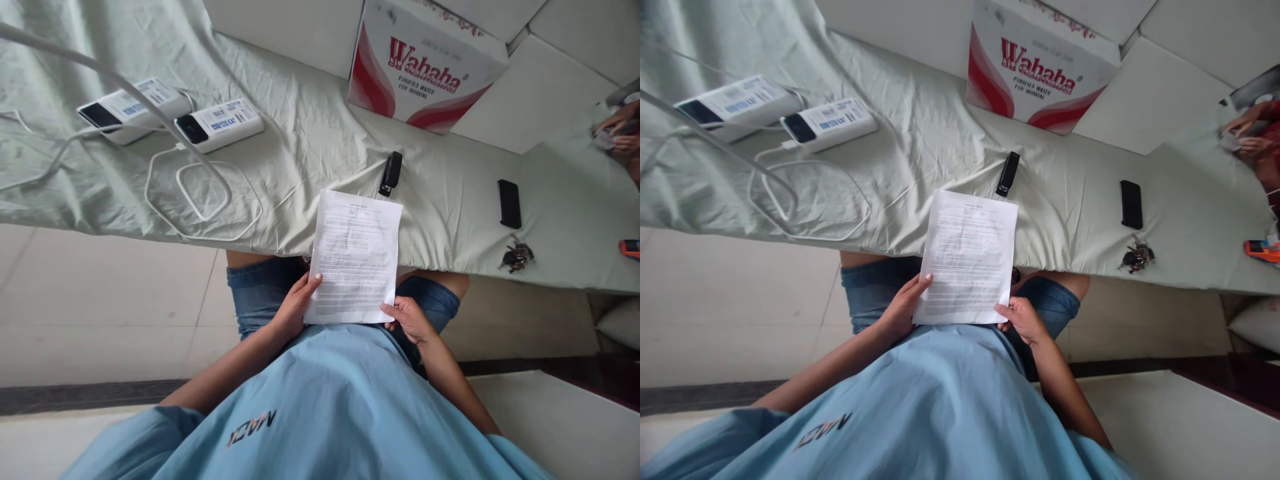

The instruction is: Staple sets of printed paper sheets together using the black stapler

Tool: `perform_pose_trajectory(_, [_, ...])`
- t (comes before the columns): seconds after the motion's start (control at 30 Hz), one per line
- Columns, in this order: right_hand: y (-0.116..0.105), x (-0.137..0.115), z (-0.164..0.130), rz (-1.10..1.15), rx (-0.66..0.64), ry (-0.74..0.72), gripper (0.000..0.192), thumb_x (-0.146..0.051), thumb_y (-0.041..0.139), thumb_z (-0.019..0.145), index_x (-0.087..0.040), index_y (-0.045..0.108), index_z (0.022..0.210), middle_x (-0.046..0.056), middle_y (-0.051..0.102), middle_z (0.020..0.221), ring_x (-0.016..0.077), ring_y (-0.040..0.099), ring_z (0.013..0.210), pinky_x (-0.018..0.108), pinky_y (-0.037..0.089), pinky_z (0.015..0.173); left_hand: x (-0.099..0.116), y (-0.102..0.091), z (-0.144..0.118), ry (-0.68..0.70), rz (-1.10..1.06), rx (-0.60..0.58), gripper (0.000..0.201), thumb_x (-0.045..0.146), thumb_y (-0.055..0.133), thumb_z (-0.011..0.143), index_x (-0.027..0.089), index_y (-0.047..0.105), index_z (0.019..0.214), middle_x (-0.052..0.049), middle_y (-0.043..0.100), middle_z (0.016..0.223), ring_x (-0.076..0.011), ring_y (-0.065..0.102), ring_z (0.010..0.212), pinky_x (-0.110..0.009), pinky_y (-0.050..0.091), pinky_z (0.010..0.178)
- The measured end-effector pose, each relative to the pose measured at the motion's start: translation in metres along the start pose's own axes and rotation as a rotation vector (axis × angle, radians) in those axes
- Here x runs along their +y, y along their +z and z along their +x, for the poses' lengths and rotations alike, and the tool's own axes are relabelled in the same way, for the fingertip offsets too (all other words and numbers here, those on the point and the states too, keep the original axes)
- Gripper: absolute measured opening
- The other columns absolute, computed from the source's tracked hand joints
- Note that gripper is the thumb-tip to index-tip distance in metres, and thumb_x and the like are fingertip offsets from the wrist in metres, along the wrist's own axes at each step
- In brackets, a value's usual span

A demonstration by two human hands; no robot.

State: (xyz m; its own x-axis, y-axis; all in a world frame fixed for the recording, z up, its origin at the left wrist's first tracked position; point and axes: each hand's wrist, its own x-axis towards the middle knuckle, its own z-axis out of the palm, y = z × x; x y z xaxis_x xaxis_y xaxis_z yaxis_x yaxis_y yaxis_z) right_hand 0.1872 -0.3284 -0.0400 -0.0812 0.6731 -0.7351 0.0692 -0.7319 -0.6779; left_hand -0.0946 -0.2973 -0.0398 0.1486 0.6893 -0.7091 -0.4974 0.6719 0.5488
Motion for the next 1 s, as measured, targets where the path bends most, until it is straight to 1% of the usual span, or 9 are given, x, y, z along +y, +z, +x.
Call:
perform_pose_trajectory(0.13, [0.002, 0.005, -0.002, 0.02, -0.028, 0.039, 0.064, -0.07, 0.094, 0.055, -0.015, 0.075, 0.082, 0.001, 0.074, 0.069, 0.0089, 0.059, 0.049, 0.02, 0.047, 0.045, 0.002, -0.001, 0.001, -0.132, 0.131, -0.013, 0.053, 0.057, 0.091, 0.074, 0.011, 0.078, 0.098, -0.014, 0.082, 0.088, -0.0287, 0.079, 0.083, -0.033, 0.061, 0.072])
perform_pose_trajectory(0.37, [0.0, 0.01, -0.01, -0.082, -0.148, 0.086, 0.067, -0.08, 0.083, 0.063, -0.015, 0.069, 0.069, 0.003, 0.071, 0.063, 0.0058, 0.05, 0.045, 0.02, 0.037, 0.043, 0.002, 0.001, 0.004, -0.079, 0.291, -0.071, 0.065, 0.076, 0.088, 0.065, 0.013, 0.075, 0.079, -0.009, 0.076, 0.07, -0.0209, 0.068, 0.065, -0.028, 0.051, 0.059])
perform_pose_trajectory(0.47, [-0.011, 0.001, -0.011, -0.226, -0.187, 0.099, 0.067, -0.082, 0.078, 0.067, -0.016, 0.068, 0.072, 0.003, 0.071, 0.065, 0.0089, 0.055, 0.048, 0.022, 0.042, 0.046, 0.006, 0.003, 0.0, -0.062, 0.337, -0.106, 0.07, 0.081, 0.085, 0.063, 0.014, 0.074, 0.077, -0.008, 0.074, 0.067, -0.0204, 0.066, 0.064, -0.028, 0.049, 0.059])
perform_pose_trajectory(0.53, [-0.025, -0.016, -0.012, -0.376, -0.141, 0.07, 0.062, -0.079, 0.077, 0.07, -0.018, 0.069, 0.078, 0.002, 0.07, 0.065, 0.0127, 0.06, 0.052, 0.025, 0.047, 0.05, 0.009, 0.004, -0.003, -0.06, 0.356, -0.125, 0.071, 0.083, 0.084, 0.061, 0.014, 0.074, 0.075, -0.007, 0.073, 0.065, -0.0192, 0.063, 0.062, -0.027, 0.048, 0.058])
perform_pose_trajectory(0.63, [-0.046, -0.061, -0.013, -0.557, 0.147, -0.159, 0.049, -0.069, 0.066, 0.087, -0.02, 0.071, 0.086, 0.001, 0.071, 0.069, 0.0143, 0.06, 0.056, 0.028, 0.048, 0.056, 0.012, 0.006, -0.006, -0.078, 0.36, -0.129, 0.071, 0.083, 0.085, 0.059, 0.014, 0.073, 0.072, -0.006, 0.073, 0.065, -0.017, 0.059, 0.058, -0.027, 0.046, 0.056])
perform_pose_trajectory(0.73, [-0.046, -0.115, -0.004, -0.725, 0.433, -0.464, 0.034, -0.051, 0.057, 0.1, -0.022, 0.073, 0.091, 0.001, 0.073, 0.074, 0.0156, 0.063, 0.063, 0.031, 0.049, 0.067, 0.013, 0.007, -0.006, -0.088, 0.359, -0.121, 0.069, 0.082, 0.086, 0.059, 0.015, 0.072, 0.07, -0.006, 0.072, 0.065, -0.0159, 0.058, 0.057, -0.026, 0.045, 0.055])
perform_pose_trajectory(0.83, [-0.018, -0.161, 0.027, -0.881, 0.437, -0.8, 0.025, -0.035, 0.056, 0.102, -0.022, 0.077, 0.1, 0.006, 0.079, 0.093, 0.0209, 0.071, 0.085, 0.035, 0.054, 0.082, 0.012, 0.007, -0.004, -0.089, 0.362, -0.113, 0.065, 0.078, 0.087, 0.062, 0.015, 0.071, 0.069, -0.006, 0.072, 0.064, -0.015, 0.057, 0.055, -0.026, 0.046, 0.054])
perform_pose_trajectory(0.9, [0.008, -0.181, 0.057, -1.003, 0.394, -0.982, 0.028, -0.028, 0.052, 0.103, -0.021, 0.078, 0.11, 0.009, 0.079, 0.109, 0.0256, 0.069, 0.104, 0.041, 0.053, 0.098, 0.01, 0.007, -0.004, -0.095, 0.356, -0.114, 0.062, 0.075, 0.087, 0.066, 0.015, 0.071, 0.069, -0.006, 0.072, 0.064, -0.0162, 0.06, 0.056, -0.027, 0.047, 0.055])
perform_pose_trajectory(1.0, [0.041, -0.194, 0.101, -1.135, 0.361, -1.081, 0.034, -0.022, 0.049, 0.105, -0.022, 0.075, 0.127, 0.01, 0.073, 0.134, 0.0294, 0.059, 0.125, 0.047, 0.048, 0.112, 0.009, 0.006, -0.005, -0.092, 0.349, -0.124, 0.06, 0.073, 0.087, 0.068, 0.015, 0.073, 0.071, -0.009, 0.076, 0.069, -0.0196, 0.065, 0.062, -0.028, 0.051, 0.059])
